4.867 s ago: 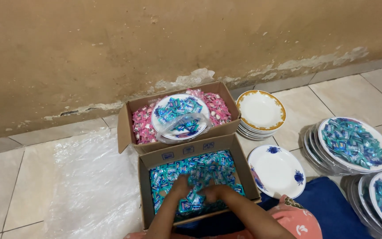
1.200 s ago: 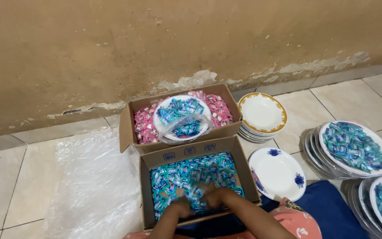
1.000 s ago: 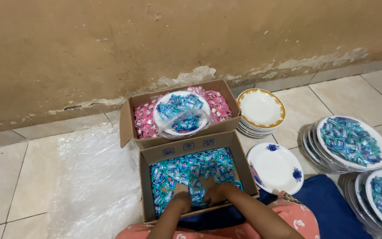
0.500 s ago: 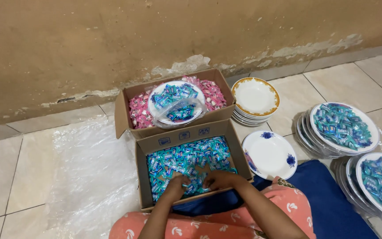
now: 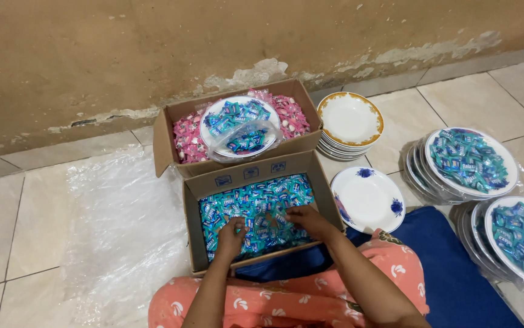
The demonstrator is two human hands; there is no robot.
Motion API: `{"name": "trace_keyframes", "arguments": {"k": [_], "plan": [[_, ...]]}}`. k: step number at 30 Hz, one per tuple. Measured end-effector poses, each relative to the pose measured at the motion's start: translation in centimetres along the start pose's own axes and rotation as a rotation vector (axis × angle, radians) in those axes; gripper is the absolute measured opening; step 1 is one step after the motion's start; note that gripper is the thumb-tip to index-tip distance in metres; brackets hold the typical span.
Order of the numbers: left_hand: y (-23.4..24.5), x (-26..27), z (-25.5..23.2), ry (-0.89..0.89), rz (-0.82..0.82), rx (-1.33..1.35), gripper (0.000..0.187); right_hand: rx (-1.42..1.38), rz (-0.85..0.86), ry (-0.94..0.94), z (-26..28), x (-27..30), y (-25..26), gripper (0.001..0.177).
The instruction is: Pack small packets and plates into a cardboard box while sitting on the floor.
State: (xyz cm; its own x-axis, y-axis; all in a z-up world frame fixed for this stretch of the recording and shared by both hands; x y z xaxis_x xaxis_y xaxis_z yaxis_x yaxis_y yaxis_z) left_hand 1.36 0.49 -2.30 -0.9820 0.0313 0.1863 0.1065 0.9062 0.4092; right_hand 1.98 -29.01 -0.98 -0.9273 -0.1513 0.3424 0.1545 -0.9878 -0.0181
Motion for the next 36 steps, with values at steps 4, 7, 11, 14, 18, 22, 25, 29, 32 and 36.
{"name": "trace_keyframes", "arguments": {"k": [4, 7, 11, 14, 18, 22, 25, 29, 32, 36], "plan": [[-0.9, -1.1, 2.5, 0.007, 0.002, 0.069, 0.026, -0.218, -0.098, -0.026, -5.2, -3.4, 1.4, 0.015], [0.4, 0.9, -1.3, 0.049, -0.022, 0.163, 0.023, -0.197, -0.131, -0.013, -5.1, -3.3, 1.7, 0.013], [-1.4, -1.8, 3.2, 0.019, -0.049, 0.174, 0.027, -0.230, -0.170, -0.011, -4.1, -2.5, 1.5, 0.018], [-1.4, -1.6, 3.2, 0.032, -0.073, 0.239, 0.024, -0.235, -0.207, -0.005, -6.2, -4.2, 2.1, 0.015], [-1.8, -1.7, 3.7, 0.022, -0.050, 0.263, 0.026, -0.127, -0.257, 0.087, -2.9, -5.3, 0.7, 0.015], [-1.6, -1.3, 3.0, 0.030, -0.044, 0.327, 0.025, -0.138, -0.278, 0.226, 1.6, -10.6, -0.6, 0.027], [-1.2, -0.7, 2.3, 0.069, -0.033, 0.311, 0.019, -0.167, -0.342, 0.232, 10.6, -10.9, -4.0, 0.029], [-1.2, -0.8, 2.2, 0.085, -0.060, 0.298, 0.019, -0.230, -0.493, 0.250, 14.0, -15.6, -4.8, 0.020], [-1.6, -1.3, 3.4, 0.078, -0.099, 0.295, 0.023, -0.441, -0.449, 0.104, 15.7, -15.8, -5.3, 0.087], [-0.8, -1.3, 0.1, 0.176, -0.209, 0.547, 0.026, -0.478, -0.338, 0.109, 16.7, -11.6, -4.9, 0.066]]}}
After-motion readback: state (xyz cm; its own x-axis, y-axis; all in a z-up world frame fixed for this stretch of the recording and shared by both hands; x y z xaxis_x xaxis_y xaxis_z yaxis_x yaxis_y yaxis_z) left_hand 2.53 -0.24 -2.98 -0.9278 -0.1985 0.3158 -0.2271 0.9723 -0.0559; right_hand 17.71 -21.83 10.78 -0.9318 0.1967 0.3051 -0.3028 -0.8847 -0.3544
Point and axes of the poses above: each hand's wrist, its own x-axis away from the middle knuckle, its own y-axis out of the back of the hand, z = x × y, the point moved 2 cm from there along -x, towards the middle knuckle, and after that the axes turned 4 degrees about -z, right-handed, at the moved point
